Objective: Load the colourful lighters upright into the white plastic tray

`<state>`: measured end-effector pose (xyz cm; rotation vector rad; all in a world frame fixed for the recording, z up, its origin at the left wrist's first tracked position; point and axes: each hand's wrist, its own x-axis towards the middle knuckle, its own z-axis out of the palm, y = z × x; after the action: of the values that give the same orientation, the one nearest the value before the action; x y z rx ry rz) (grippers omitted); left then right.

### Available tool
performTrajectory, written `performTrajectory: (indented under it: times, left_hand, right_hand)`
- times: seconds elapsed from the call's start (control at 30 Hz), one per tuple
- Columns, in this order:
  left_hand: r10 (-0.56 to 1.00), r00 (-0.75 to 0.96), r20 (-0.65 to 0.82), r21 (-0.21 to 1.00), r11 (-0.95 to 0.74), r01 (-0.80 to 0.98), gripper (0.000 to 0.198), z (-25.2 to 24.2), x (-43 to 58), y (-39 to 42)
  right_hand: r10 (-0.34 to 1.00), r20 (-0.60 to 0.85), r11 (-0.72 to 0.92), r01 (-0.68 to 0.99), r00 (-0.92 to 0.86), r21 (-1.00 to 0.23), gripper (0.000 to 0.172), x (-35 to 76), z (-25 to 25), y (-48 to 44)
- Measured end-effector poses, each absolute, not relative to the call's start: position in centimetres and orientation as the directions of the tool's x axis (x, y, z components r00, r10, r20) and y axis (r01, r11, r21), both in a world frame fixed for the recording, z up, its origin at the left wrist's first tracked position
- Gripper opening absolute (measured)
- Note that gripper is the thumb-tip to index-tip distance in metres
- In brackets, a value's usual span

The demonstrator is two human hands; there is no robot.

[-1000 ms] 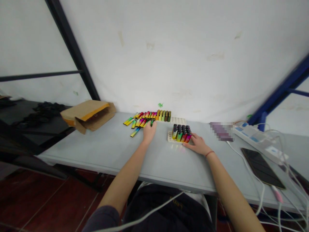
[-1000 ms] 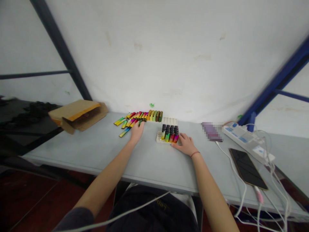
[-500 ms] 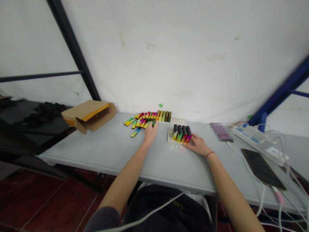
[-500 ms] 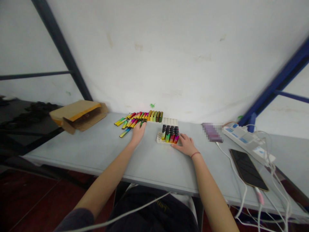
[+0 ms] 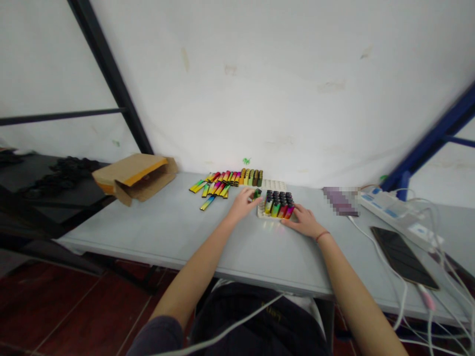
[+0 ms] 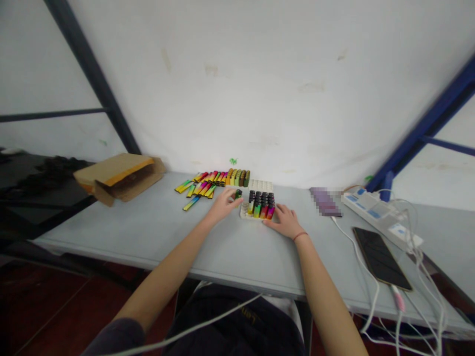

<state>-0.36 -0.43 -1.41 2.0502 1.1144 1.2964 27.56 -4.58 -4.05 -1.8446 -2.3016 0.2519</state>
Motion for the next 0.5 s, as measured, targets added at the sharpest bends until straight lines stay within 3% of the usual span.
performTrajectory:
  times: [0.13,0.27,0.5]
  left_hand:
    - [0.844,0.247,0.476,0.766,-0.535,0.355,0.032,-1.6,-0.3,-0.3]
    - [0.869,0.268,0.417,0.850,-0.477,0.225,0.052,-1.7,-0.1,-0.6]
    - [0.812,0.428,0.398,0.868,-0.484,0.111,0.035,-0.4,-0.2,-1.7]
  right_hand:
    - [0.971,0.054,0.238,0.938,-0.232,-0.253,0.068,27.7,-4.3,-4.4]
    - [0.969,0.077,0.248,0.932,-0.236,-0.263,0.067,27.8,-4.5,-4.3]
    - [0.971,0.067,0.237,0.939,-0.227,-0.250,0.069,27.8,-4.5,-4.3]
